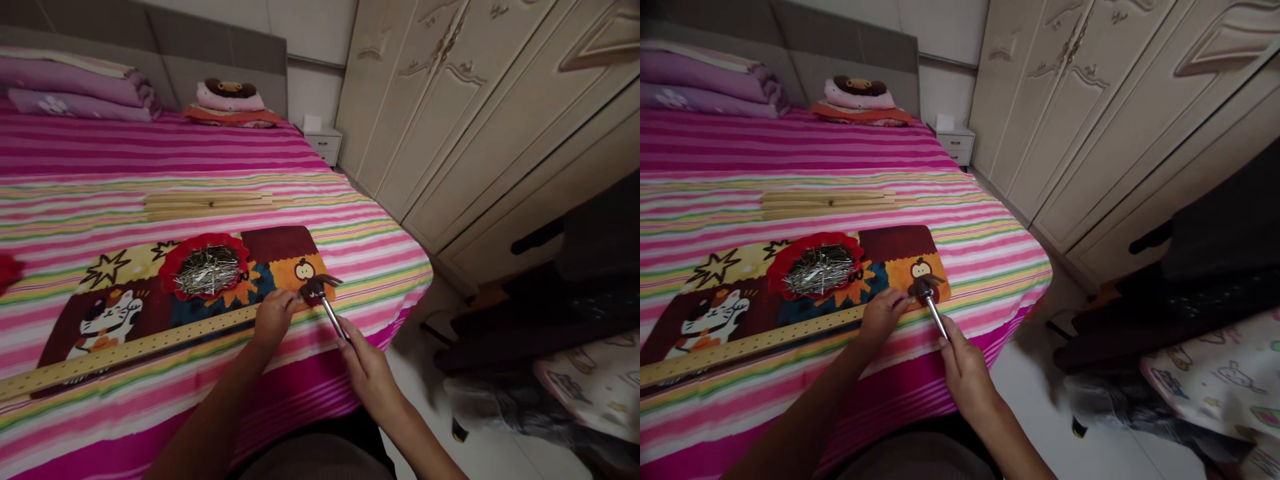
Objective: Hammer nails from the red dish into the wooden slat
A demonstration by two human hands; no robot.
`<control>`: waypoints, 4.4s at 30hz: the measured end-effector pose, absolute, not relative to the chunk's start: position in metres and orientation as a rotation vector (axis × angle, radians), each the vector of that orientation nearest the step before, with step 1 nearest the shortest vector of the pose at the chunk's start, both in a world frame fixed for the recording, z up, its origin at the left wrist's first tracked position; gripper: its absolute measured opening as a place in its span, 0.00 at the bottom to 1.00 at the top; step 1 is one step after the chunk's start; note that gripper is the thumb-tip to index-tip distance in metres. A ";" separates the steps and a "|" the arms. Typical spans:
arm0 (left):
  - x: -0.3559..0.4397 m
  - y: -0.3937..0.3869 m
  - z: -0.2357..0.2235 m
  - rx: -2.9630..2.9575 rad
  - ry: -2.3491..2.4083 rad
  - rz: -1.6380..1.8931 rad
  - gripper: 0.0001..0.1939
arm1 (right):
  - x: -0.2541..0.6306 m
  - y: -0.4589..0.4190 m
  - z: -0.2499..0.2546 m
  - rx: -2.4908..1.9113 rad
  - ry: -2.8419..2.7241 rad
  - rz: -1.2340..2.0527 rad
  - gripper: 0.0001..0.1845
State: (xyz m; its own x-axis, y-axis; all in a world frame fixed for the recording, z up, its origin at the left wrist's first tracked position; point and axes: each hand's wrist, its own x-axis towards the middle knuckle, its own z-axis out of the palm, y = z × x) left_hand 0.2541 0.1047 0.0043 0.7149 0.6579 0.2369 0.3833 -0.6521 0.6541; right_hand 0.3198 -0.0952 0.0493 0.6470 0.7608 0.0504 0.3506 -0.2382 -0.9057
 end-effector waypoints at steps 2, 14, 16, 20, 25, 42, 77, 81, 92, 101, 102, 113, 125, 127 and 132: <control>0.254 0.103 0.003 2.303 0.780 0.642 0.06 | 0.315 -0.093 0.041 -1.727 -0.579 0.580 0.24; 0.202 0.178 0.031 2.316 1.219 0.980 0.09 | 0.301 -0.080 -0.033 -1.169 0.139 0.844 0.23; 0.190 0.207 0.040 2.357 1.475 0.901 0.11 | 0.301 -0.080 -0.035 -1.166 0.126 0.848 0.24; 0.182 0.241 0.049 2.427 1.671 0.613 0.15 | 0.302 -0.079 -0.037 -1.168 0.118 0.848 0.26; 0.194 0.246 0.053 2.487 1.639 0.546 0.15 | 0.303 -0.080 -0.042 -1.177 0.099 0.839 0.27; 0.203 0.200 0.076 1.733 1.227 0.950 0.14 | 0.304 -0.079 -0.034 -1.150 0.107 0.856 0.26; 0.251 0.117 0.007 2.091 0.852 0.706 0.07 | 0.302 -0.081 -0.037 -1.175 0.074 0.832 0.26; 0.251 0.117 0.005 2.133 0.849 0.727 0.07 | 0.300 -0.087 -0.020 -1.334 -0.047 0.791 0.31; 0.252 0.116 0.000 2.205 0.862 0.739 0.08 | 0.328 -0.071 0.069 -1.727 -0.964 0.522 0.25; 0.251 0.116 -0.001 2.254 0.858 0.718 0.08 | 0.330 -0.073 0.071 -1.792 -0.966 0.501 0.23; 0.251 0.116 0.000 2.243 0.854 0.723 0.08 | 0.328 -0.076 0.070 -1.774 -0.901 0.490 0.22; 0.236 0.129 -0.001 2.126 0.866 0.860 0.09 | 0.310 -0.079 -0.023 -1.242 0.097 0.830 0.32; 0.194 0.220 0.054 2.777 1.328 0.292 0.12 | 0.313 -0.080 -0.048 -1.145 0.100 0.851 0.27; 0.193 0.221 0.056 2.835 1.304 0.228 0.11 | 0.313 -0.082 -0.049 -1.136 0.096 0.851 0.27; 0.190 0.221 0.059 2.861 1.355 0.176 0.11 | 0.313 -0.082 -0.051 -1.130 0.097 0.842 0.26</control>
State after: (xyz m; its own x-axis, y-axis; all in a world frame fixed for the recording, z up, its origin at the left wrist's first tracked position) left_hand 0.1895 0.2214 0.0590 0.6287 0.7695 0.1125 0.7727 -0.6344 0.0209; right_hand 0.3126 -0.0824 -0.0514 0.6964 0.5425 -0.4698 -0.6350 0.1609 -0.7555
